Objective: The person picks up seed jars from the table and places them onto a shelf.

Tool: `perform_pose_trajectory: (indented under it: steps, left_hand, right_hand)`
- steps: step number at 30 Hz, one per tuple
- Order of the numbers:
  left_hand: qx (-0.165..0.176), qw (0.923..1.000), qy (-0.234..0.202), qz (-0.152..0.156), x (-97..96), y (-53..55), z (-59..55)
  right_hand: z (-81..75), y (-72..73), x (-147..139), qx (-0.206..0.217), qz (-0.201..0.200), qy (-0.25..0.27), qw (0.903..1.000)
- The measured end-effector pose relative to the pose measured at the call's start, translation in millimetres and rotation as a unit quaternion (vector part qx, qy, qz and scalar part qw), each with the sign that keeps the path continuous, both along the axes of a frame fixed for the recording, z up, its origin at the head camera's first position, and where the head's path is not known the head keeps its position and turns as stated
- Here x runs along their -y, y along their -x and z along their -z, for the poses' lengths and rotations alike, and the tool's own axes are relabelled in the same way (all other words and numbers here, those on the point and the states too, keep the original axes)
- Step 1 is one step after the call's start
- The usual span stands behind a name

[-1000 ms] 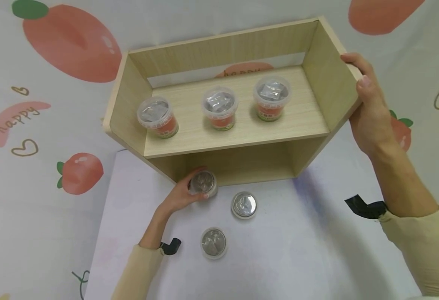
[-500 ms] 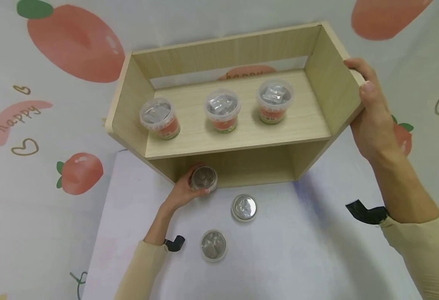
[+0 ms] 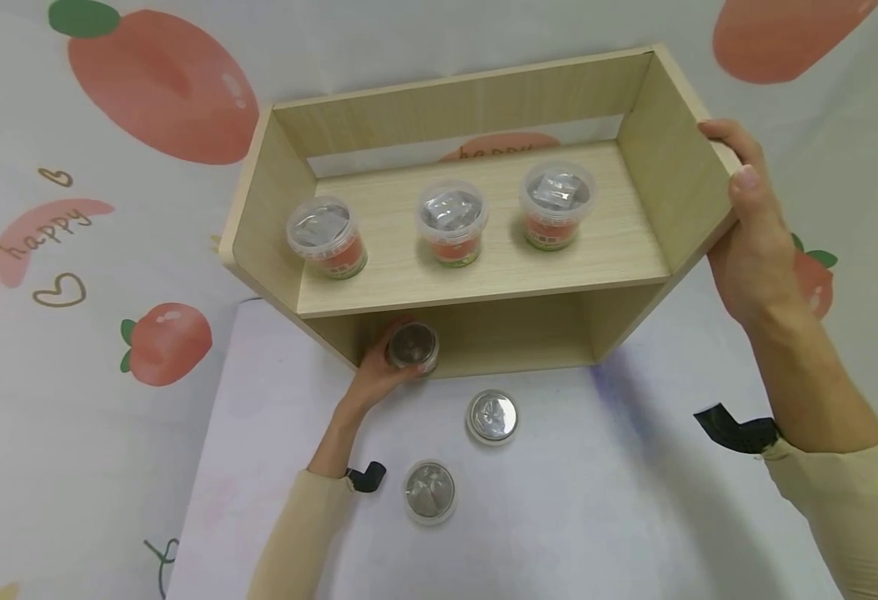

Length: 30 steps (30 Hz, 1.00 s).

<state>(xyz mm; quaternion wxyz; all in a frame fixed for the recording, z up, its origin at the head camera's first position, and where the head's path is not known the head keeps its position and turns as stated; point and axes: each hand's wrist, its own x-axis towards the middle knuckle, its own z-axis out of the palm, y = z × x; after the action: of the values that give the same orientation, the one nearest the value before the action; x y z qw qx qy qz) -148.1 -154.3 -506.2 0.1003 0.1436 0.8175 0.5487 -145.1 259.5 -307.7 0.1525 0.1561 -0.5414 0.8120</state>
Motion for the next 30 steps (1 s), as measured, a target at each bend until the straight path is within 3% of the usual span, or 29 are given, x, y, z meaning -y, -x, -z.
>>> perform_pose_trajectory:
  steps: [3,8,15,23,25,30]
  left_hand:
    - [0.0,1.0,-0.002,-0.003,-5.1,-2.4,-10.2]
    - [-0.002,0.9999,-0.011,-0.011,-8.0,-1.5,-7.6]
    - [0.025,0.9993,-0.016,-0.024,-9.9,4.6,0.2]
    - [0.04,0.9979,0.008,-0.05,-14.4,5.4,-0.5]
    - [0.041,0.9979,0.007,-0.05,-13.8,8.1,6.5]
    - [0.042,0.9975,0.0,-0.058,-8.0,17.8,36.9]
  right_hand:
    - [-0.3,0.2,1,0.0,0.004,0.0,1.0]
    - [-0.3,0.2,1,0.0,0.008,-0.001,1.0]
    - [-0.1,0.0,1,-0.002,0.007,0.006,1.0]
    - [-0.1,-0.4,2,-0.005,0.011,0.008,0.9999]
    - [-0.3,-0.3,3,-0.004,0.013,0.008,0.9999]
    - [-0.1,0.1,3,-0.002,0.011,0.006,0.9999]
